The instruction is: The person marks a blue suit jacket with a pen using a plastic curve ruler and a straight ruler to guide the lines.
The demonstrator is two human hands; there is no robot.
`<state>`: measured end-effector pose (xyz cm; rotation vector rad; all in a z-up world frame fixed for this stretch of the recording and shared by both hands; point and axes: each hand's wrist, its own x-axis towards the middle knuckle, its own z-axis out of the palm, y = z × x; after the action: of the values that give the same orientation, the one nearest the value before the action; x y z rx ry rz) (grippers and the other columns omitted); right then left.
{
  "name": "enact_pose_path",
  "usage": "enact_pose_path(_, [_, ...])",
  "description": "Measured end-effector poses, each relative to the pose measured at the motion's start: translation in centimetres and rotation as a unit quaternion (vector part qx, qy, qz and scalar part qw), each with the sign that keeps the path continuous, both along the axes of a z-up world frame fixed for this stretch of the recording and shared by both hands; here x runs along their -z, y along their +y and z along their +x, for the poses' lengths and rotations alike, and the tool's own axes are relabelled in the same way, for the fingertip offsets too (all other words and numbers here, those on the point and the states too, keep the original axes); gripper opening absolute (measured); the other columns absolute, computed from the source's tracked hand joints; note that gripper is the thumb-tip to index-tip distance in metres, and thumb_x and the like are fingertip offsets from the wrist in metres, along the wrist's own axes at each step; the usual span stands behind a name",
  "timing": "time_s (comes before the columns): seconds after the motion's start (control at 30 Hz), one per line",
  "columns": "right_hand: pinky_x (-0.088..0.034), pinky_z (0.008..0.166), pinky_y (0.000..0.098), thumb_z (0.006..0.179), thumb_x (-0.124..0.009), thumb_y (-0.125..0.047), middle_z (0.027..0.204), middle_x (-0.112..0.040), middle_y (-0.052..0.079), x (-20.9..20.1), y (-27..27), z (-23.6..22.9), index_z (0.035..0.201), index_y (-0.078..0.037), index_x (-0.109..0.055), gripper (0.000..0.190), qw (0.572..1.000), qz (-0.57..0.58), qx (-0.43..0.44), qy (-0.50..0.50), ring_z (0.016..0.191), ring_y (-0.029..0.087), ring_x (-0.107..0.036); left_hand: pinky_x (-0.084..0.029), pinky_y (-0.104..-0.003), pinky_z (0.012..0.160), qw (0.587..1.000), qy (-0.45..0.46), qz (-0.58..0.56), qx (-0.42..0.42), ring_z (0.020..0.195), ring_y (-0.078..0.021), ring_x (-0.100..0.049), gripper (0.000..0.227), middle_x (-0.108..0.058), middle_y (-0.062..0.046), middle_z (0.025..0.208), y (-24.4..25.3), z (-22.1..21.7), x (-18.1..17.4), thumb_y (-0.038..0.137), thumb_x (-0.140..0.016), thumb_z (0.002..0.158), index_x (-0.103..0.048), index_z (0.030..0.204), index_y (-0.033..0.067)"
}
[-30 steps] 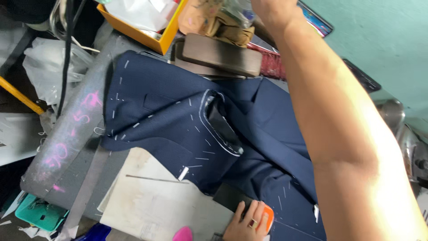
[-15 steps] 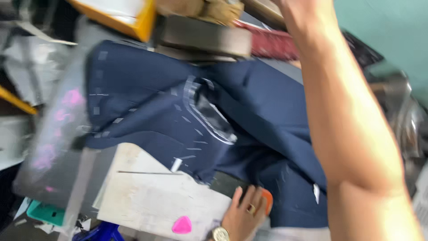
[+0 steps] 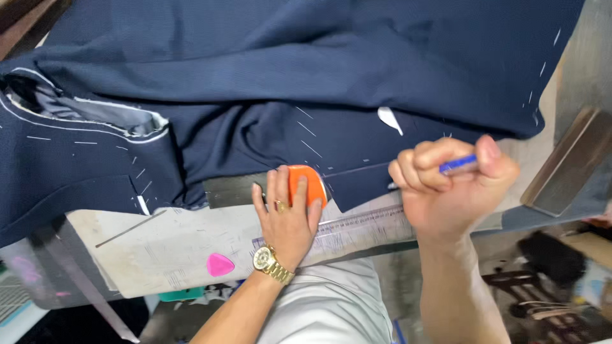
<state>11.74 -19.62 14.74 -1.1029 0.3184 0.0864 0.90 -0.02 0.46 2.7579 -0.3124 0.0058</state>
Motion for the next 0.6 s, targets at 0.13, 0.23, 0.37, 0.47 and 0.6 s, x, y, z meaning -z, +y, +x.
enact_pose_path(0.13, [-0.013,0.048,0.0277,0.087,-0.05,-0.066,0.055,-0.015,-0.006,4.6,-4.3,-6.8,0.089,-0.007,-0.077,0.064,0.973,0.199,0.103,0.059,0.047,0.009,-0.012,-0.031,-0.066,0.115,0.999,-0.027,0.017,0.006,0.139,-0.0431,-0.047,0.04,-0.052,-0.026,0.147,-0.4,0.2,0.0,0.037,-0.063,0.097,-0.068,0.123,0.0073])
enact_pose_path(0.23, [-0.022,0.035,0.0174,0.111,-0.042,-0.031,0.052,-0.03,-0.008,8.3,-3.6,-10.4,0.11,-0.009,-0.072,0.037,0.962,0.199,0.177,0.062,0.04,0.003,-0.024,-0.025,-0.063,0.117,0.998,-0.043,0.04,0.024,0.142,-0.0403,-0.044,0.045,-0.05,-0.023,0.15,0.0,-0.3,0.2,0.04,-0.062,0.099,-0.066,0.129,0.0077])
enact_pose_path(0.37, [-0.053,0.07,0.0424,0.109,-0.021,-0.05,0.061,-0.041,0.008,13.0,-0.2,-14.4,0.099,0.003,-0.066,0.071,0.98,-0.011,0.197,0.003,0.062,0.022,-0.049,-0.028,-0.06,0.115,0.997,-0.058,0.043,0.042,0.139,-0.0381,-0.048,0.039,-0.053,-0.021,0.148,0.4,0.3,-0.4,0.034,-0.061,0.098,-0.068,0.129,0.0102])
enact_pose_path(0.47, [-0.056,0.07,0.0486,0.108,-0.013,-0.055,0.045,-0.044,0.007,15.9,2.8,-16.3,0.118,0.013,-0.064,0.085,0.966,-0.143,0.183,-0.11,0.054,0.027,-0.056,-0.033,-0.058,0.111,0.995,-0.067,0.044,0.067,0.135,-0.0377,-0.052,0.038,-0.056,-0.021,0.143,1.1,1.1,-1.3,0.027,-0.067,0.092,-0.069,0.126,0.0117])
enact_pose_path(0.6, [-0.058,0.086,0.0649,0.105,-0.044,-0.042,0.082,-0.075,0.024,14.4,5.9,-14.7,0.118,0.015,-0.063,0.061,0.857,-0.375,0.184,-0.302,0.081,0.043,-0.075,-0.037,-0.056,0.104,0.99,-0.072,0.036,0.116,0.127,-0.0365,-0.057,0.038,-0.062,-0.021,0.133,2.2,2.3,-1.7,0.029,-0.069,0.089,-0.072,0.123,0.0138])
